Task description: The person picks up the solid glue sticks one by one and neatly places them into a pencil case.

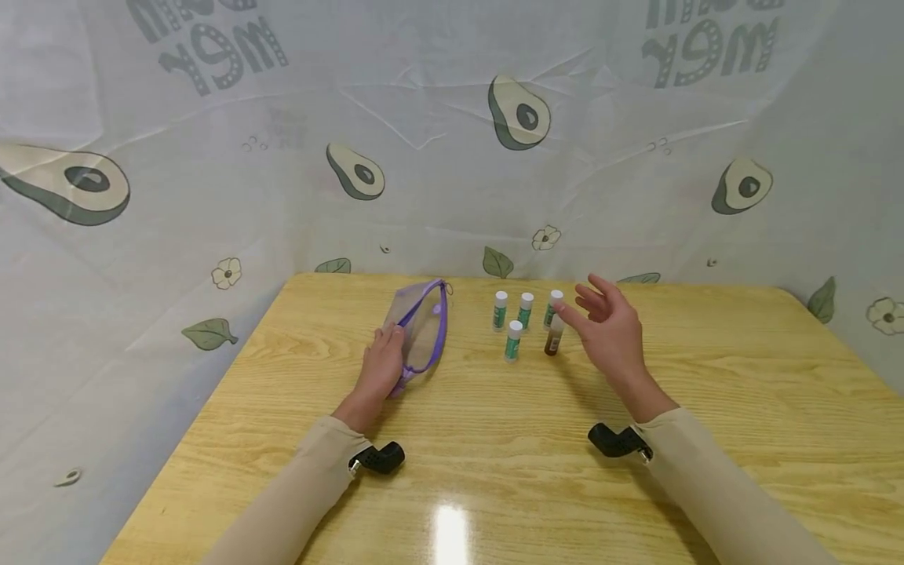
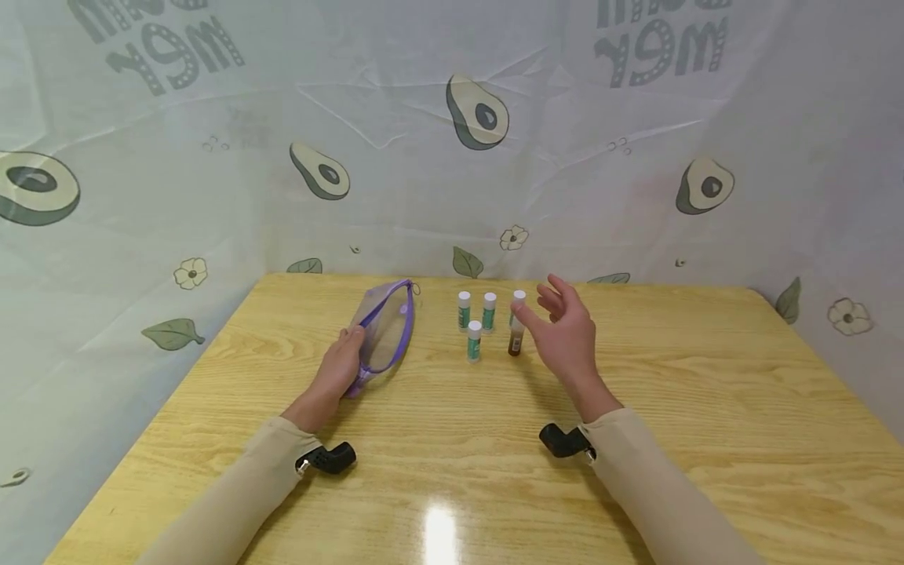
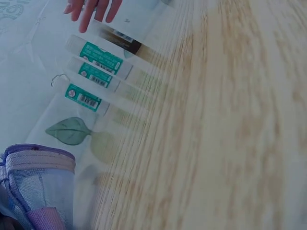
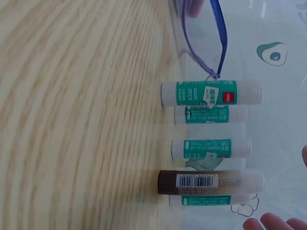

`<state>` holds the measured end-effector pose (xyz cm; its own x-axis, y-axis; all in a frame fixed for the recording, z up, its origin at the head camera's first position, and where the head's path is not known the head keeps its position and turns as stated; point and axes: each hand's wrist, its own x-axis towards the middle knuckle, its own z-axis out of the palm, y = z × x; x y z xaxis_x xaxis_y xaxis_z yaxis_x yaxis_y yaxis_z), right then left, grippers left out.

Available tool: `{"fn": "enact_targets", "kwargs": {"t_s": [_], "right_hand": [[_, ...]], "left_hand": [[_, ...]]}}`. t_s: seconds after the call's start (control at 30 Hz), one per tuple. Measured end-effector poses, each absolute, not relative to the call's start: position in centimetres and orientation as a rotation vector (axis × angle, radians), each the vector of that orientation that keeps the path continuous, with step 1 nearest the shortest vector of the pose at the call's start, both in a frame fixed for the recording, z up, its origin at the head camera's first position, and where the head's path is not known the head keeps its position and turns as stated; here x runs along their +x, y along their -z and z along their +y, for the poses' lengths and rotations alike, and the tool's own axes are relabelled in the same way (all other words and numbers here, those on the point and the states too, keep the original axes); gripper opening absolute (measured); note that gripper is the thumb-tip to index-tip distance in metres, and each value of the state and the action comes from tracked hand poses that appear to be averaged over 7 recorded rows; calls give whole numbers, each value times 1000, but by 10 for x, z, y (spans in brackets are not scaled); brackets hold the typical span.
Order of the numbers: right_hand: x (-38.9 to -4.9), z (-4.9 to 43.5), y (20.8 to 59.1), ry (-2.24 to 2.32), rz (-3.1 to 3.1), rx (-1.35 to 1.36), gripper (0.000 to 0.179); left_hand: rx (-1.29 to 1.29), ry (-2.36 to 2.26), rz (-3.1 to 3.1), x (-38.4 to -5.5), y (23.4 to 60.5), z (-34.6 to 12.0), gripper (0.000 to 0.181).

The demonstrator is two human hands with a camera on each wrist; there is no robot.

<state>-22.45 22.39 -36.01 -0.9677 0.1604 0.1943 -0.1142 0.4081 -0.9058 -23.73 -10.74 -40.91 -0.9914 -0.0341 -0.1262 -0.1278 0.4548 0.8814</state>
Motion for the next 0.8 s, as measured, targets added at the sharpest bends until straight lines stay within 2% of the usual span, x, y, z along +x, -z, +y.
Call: {"fn": "enact_targets", "kwargs": {"t_s": [0.37, 0.8], "right_hand": [[-222, 219, 369, -1803, -2355, -192, 66], [-226, 214, 373, -1764, -2414, -302, 53]], "left_hand": [[-192, -1646, 2586, -232, 409, -106, 66], [-220, -1664, 2549, -234, 405, -104, 65]]}}
